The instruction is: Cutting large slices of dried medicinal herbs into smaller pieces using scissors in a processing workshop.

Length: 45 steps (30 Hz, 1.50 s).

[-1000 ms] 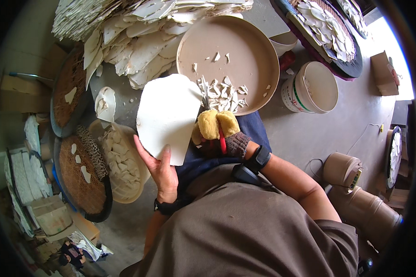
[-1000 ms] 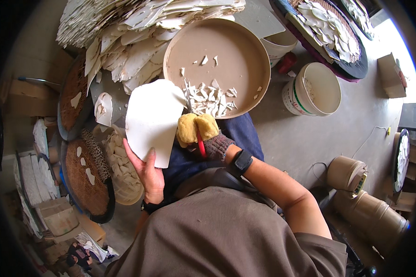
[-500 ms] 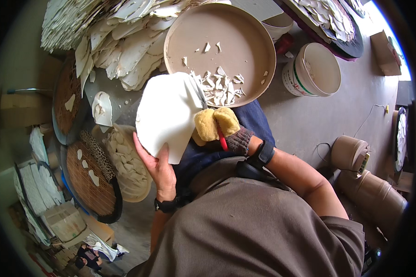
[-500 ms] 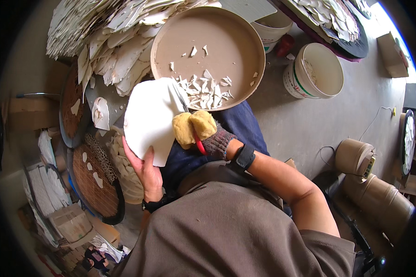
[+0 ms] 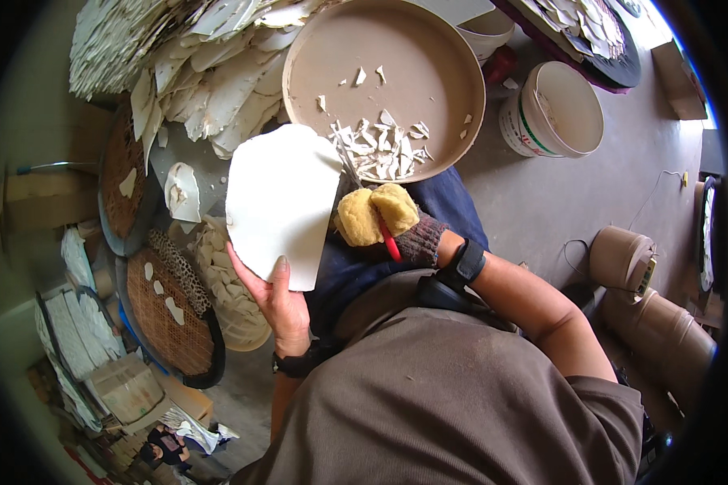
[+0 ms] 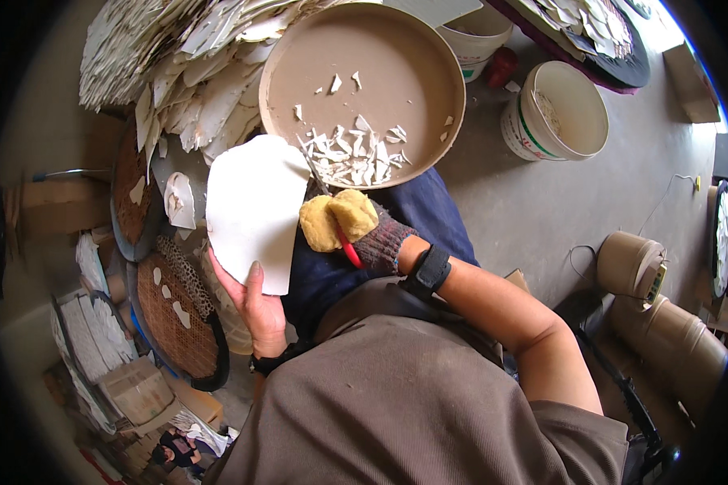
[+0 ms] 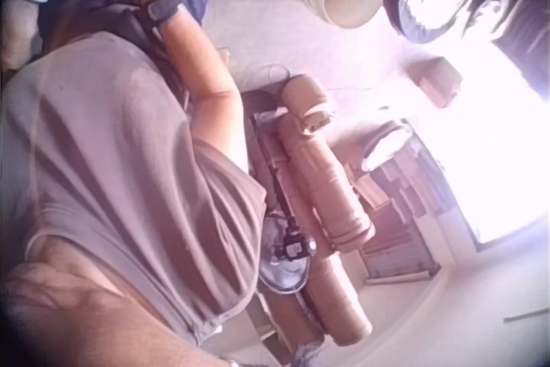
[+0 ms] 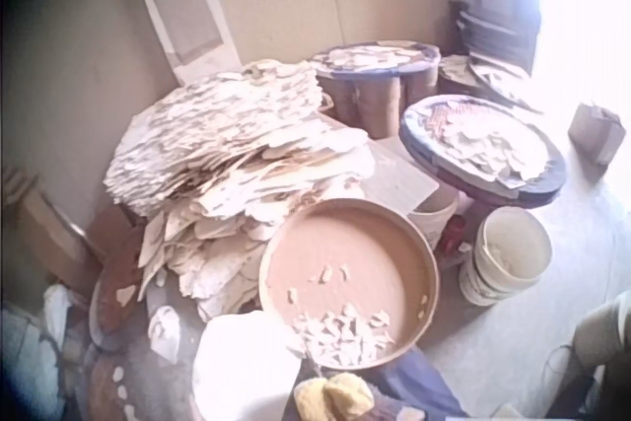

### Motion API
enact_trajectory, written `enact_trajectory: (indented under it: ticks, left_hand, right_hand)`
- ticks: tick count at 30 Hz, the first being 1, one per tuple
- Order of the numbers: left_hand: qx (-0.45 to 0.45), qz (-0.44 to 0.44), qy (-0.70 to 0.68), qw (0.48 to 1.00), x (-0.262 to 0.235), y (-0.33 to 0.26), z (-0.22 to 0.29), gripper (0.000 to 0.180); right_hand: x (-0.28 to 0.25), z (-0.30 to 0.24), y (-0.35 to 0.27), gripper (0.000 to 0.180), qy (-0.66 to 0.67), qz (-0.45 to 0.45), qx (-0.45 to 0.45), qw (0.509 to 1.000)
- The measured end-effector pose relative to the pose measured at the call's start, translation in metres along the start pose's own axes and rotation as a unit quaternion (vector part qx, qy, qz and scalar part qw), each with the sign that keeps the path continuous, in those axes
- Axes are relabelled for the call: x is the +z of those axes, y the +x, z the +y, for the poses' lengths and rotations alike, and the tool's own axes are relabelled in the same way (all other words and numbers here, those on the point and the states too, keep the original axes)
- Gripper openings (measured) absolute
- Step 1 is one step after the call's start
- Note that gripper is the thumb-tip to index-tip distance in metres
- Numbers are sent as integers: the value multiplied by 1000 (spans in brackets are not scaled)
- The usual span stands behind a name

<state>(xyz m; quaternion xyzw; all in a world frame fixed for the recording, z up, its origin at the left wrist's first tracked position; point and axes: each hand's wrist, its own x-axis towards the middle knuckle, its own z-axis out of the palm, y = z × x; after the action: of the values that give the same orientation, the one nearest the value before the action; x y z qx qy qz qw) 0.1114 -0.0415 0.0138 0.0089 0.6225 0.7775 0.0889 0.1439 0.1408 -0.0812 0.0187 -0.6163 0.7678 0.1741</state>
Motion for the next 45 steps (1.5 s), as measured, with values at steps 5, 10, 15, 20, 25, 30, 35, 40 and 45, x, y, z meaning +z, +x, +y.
enact_trajectory:
  ticks: [5, 10, 15, 20, 25, 30, 35, 40, 45]
  left_hand:
    - [-20, -27, 11, 999, -5, 8, 3, 73]
    - [-53, -32, 59, 996, -5, 15, 2, 75]
    - [-76, -15, 62, 995, -9, 23, 6, 77]
    - [-57, -21, 62, 996, -12, 29, 13, 77]
    - [-106, -69, 63, 990, -21, 35, 21, 77]
    - [-134, -62, 57, 987, -19, 37, 21, 77]
    - [-130, -67, 55, 988, -20, 46, 22, 78]
    - [-139, -110, 49, 983, -28, 46, 26, 81]
    - [-157, -138, 39, 977, -33, 57, 26, 84]
  right_hand:
    - [1, -16, 0, 17, 79, 0, 31, 996]
    - [-10, -35, 10, 18, -54, -49, -9, 997]
    - [-5, -18, 9, 20, -72, -58, -29, 995]
    - [-5, -17, 8, 22, -92, -74, -63, 991]
    - [-11, -24, -1, 17, 146, -104, 134, 975]
    - [-14, -9, -5, 19, -113, -97, 8, 989]
    - [-9, -15, 0, 16, 172, -61, 184, 966]
    - [-16, -11, 8, 8, -282, -51, -154, 946]
    - [-20, 19, -8, 8, -355, -70, -101, 927]
